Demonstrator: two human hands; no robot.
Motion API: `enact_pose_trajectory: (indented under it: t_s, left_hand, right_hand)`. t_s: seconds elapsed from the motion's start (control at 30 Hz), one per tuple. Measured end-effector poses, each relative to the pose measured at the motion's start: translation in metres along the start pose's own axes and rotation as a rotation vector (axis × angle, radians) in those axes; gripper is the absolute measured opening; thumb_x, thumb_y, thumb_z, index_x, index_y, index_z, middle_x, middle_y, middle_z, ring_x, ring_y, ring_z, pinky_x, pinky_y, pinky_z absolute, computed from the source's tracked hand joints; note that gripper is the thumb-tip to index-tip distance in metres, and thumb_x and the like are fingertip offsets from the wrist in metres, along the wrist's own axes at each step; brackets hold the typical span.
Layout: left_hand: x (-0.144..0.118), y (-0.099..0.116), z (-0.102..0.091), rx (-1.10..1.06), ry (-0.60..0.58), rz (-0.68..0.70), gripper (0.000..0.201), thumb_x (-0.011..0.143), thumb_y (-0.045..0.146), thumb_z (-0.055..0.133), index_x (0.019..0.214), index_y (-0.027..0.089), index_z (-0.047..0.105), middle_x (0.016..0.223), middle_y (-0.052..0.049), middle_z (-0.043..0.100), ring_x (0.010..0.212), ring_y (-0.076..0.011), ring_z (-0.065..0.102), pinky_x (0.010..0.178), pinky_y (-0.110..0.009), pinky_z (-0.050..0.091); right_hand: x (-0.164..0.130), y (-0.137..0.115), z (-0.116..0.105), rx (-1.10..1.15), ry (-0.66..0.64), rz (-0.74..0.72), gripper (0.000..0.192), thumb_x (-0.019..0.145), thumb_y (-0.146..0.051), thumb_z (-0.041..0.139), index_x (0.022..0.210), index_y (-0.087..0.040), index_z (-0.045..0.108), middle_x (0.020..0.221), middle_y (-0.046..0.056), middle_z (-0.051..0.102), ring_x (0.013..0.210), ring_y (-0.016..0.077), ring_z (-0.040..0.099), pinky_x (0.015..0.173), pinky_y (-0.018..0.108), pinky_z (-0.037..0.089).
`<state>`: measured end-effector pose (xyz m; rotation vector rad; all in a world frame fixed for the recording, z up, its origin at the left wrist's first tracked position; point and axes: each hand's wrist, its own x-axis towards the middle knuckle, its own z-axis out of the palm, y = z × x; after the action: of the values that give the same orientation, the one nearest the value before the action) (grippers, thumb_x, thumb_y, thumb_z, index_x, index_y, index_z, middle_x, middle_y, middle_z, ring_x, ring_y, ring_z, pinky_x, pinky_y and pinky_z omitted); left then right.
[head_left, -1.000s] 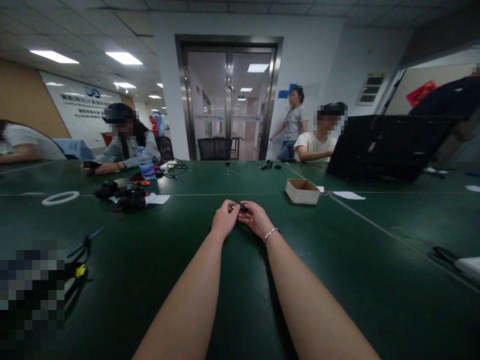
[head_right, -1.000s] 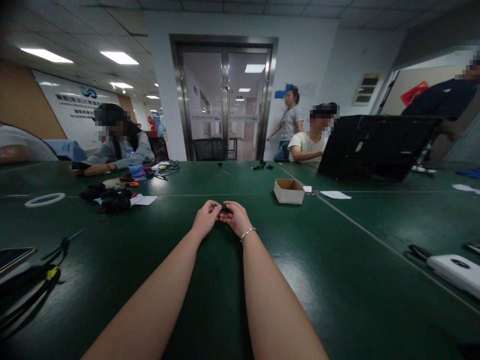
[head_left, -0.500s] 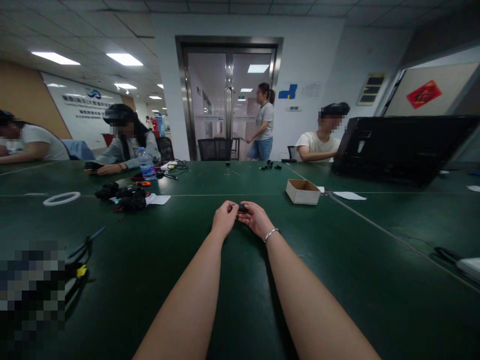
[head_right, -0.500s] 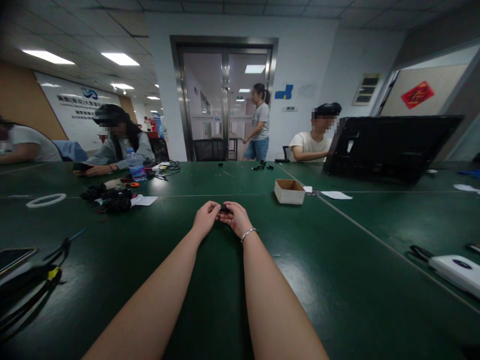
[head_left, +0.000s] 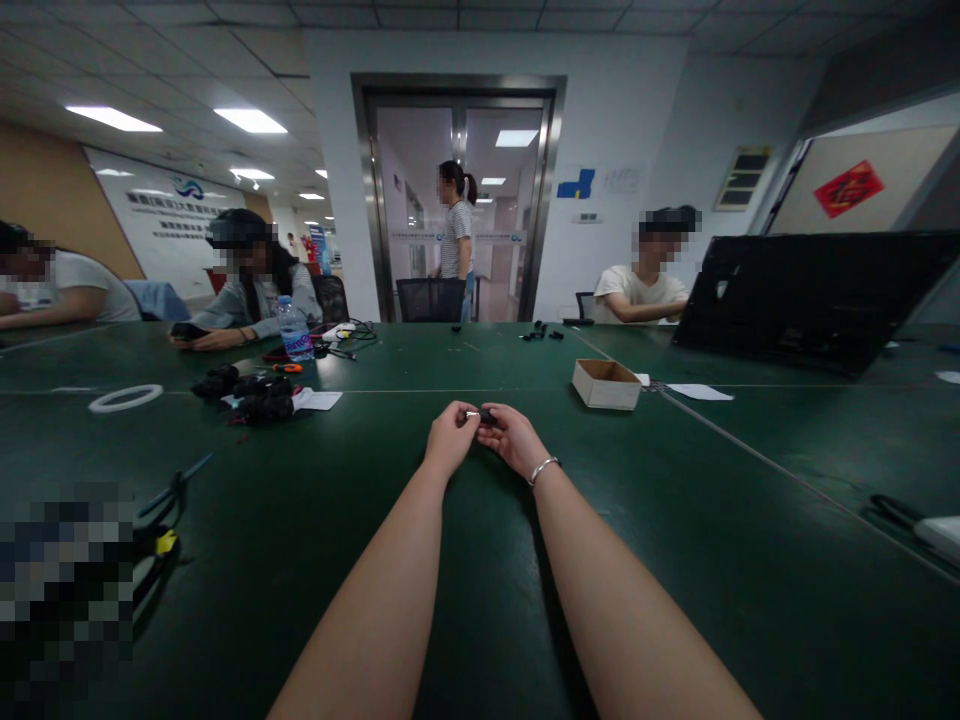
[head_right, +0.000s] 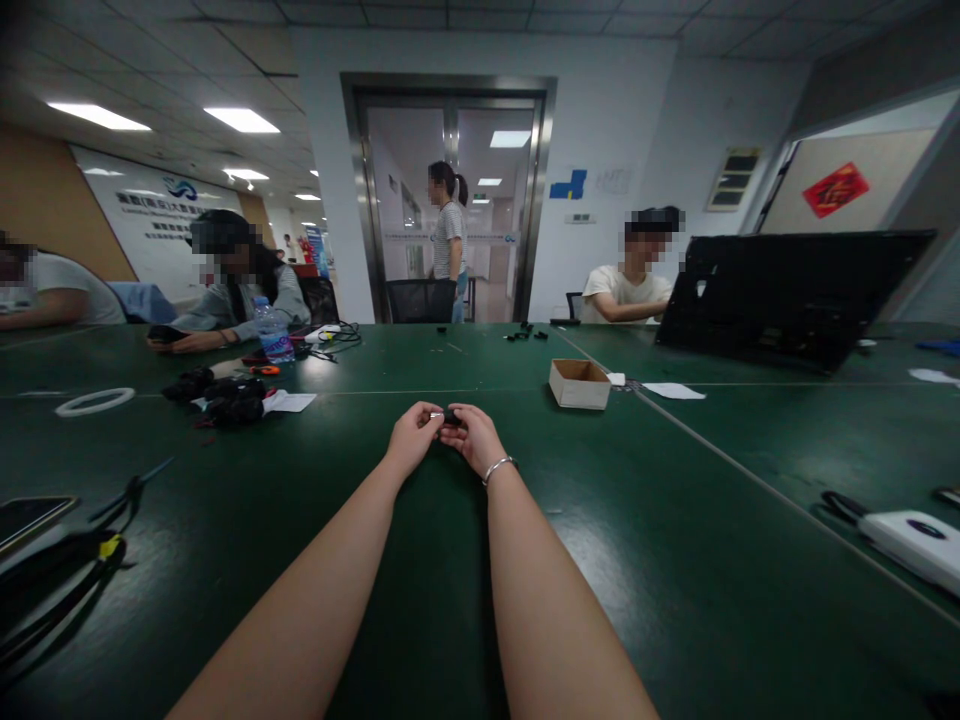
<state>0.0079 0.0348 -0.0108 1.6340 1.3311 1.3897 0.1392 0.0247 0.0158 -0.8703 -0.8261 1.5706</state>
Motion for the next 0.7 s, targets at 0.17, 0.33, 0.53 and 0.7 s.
enact_pose_trajectory:
  t_s: [0.17,0.33,0.53,0.7]
  left_hand:
    - [-0.0001,-0.0001,0.0000,0.006,0.012,-0.025,0.015,0.083,0.032,0.057,0.088,0.019,0.063,0.081,-0.003,0.066,0.069,-0.0136,0.060,0.063,-0.024,0.046]
    - [0.0003,0.0001,0.0005,0.019,0.020,-0.028,0.017,0.083,0.034,0.057,0.086,0.019,0.063,0.077,-0.002,0.065,0.066,-0.0138,0.060,0.061,-0.024,0.045]
    - [-0.0003,0.0025,0.0000,0.007,0.022,-0.045,0.019,0.084,0.035,0.055,0.086,0.018,0.062,0.077,-0.002,0.065,0.065,-0.0135,0.059,0.061,-0.024,0.045]
    - [0.0007,0.0004,0.0000,0.011,0.019,-0.066,0.021,0.085,0.038,0.055,0.086,0.018,0.062,0.077,-0.003,0.066,0.063,-0.0137,0.059,0.060,-0.025,0.045]
  right_hand:
    - [0.0033,0.0023,-0.0029,0.010,-0.012,-0.015,0.012,0.086,-0.008,0.051,0.089,-0.016,0.060,0.068,0.004,0.064,0.052,0.0136,0.062,0.051,0.024,0.056]
    - [0.0021,0.0019,-0.0021,0.012,-0.009,-0.011,0.016,0.086,-0.006,0.047,0.091,-0.015,0.059,0.067,0.004,0.064,0.052,0.0141,0.062,0.051,0.025,0.056]
    - [-0.0001,0.0006,0.0005,-0.009,-0.005,-0.010,0.020,0.084,-0.005,0.045,0.097,-0.016,0.056,0.067,0.003,0.064,0.050,0.0137,0.062,0.051,0.025,0.056]
    - [0.0009,0.0010,-0.0002,-0.006,-0.025,-0.010,0.024,0.080,-0.003,0.045,0.098,-0.016,0.056,0.069,0.004,0.064,0.050,0.0141,0.062,0.051,0.026,0.056]
